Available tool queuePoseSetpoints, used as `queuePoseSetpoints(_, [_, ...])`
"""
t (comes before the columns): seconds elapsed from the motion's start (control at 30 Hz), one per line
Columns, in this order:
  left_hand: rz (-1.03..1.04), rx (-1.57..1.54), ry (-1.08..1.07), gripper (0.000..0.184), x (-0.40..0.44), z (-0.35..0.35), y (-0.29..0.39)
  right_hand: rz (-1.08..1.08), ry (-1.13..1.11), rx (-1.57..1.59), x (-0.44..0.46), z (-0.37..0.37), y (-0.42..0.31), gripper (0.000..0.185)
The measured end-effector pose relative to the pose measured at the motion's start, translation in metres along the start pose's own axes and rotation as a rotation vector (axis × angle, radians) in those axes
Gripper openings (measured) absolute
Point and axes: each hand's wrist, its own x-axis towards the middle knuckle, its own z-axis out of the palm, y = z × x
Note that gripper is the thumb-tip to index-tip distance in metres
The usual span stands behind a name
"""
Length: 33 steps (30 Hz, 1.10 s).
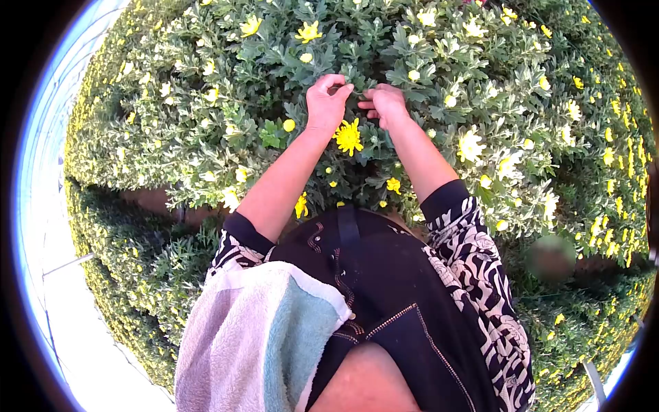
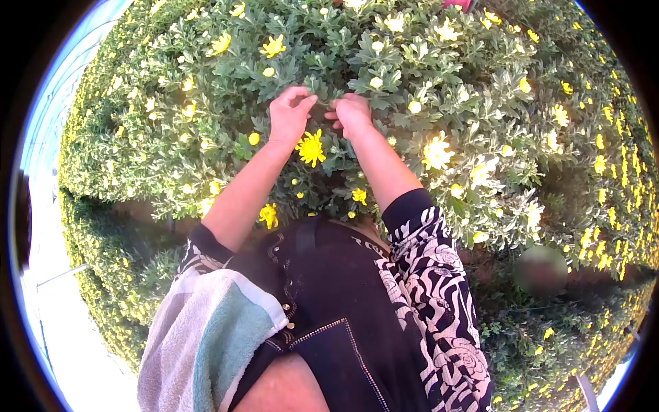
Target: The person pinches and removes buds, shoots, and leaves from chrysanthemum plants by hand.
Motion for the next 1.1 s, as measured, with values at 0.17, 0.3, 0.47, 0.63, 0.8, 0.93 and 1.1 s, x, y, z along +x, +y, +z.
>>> queuePoseSetpoints(0.17, [-0.156, -0.126, -0.008, 0.014, -0.011, -0.002, 0.011, -0.222, 0.137, -0.131, 0.012, -0.017, 0.0, 0.005])
queuePoseSetpoints(0.3, [0.056, 0.107, -0.057, 0.014, -0.011, -0.004, 0.01, -0.391, -0.434, 0.146, -0.009, -0.018, -0.024, 0.023])
queuePoseSetpoints(0.47, [0.196, 0.26, -0.165, 0.014, -0.017, 0.0, 0.026, -0.313, -0.424, -0.266, -0.009, -0.016, -0.039, 0.031])
queuePoseSetpoints(0.63, [0.331, 0.309, -0.1, 0.017, -0.02, 0.003, 0.022, -0.214, -0.286, -0.257, 0.018, -0.01, -0.021, 0.021])
queuePoseSetpoints(0.8, [0.297, 0.293, -0.054, 0.014, -0.02, 0.005, 0.018, 0.01, -0.025, -0.359, 0.023, 0.001, -0.015, 0.022])
queuePoseSetpoints(0.93, [0.146, 0.195, -0.109, 0.009, -0.027, 0.001, 0.016, 0.03, 0.11, -0.799, 0.039, -0.013, -0.015, 0.029])
queuePoseSetpoints(1.1, [0.101, 0.112, -0.089, 0.009, -0.026, -0.007, 0.007, -0.183, 0.169, -0.69, 0.051, -0.033, -0.004, 0.022])
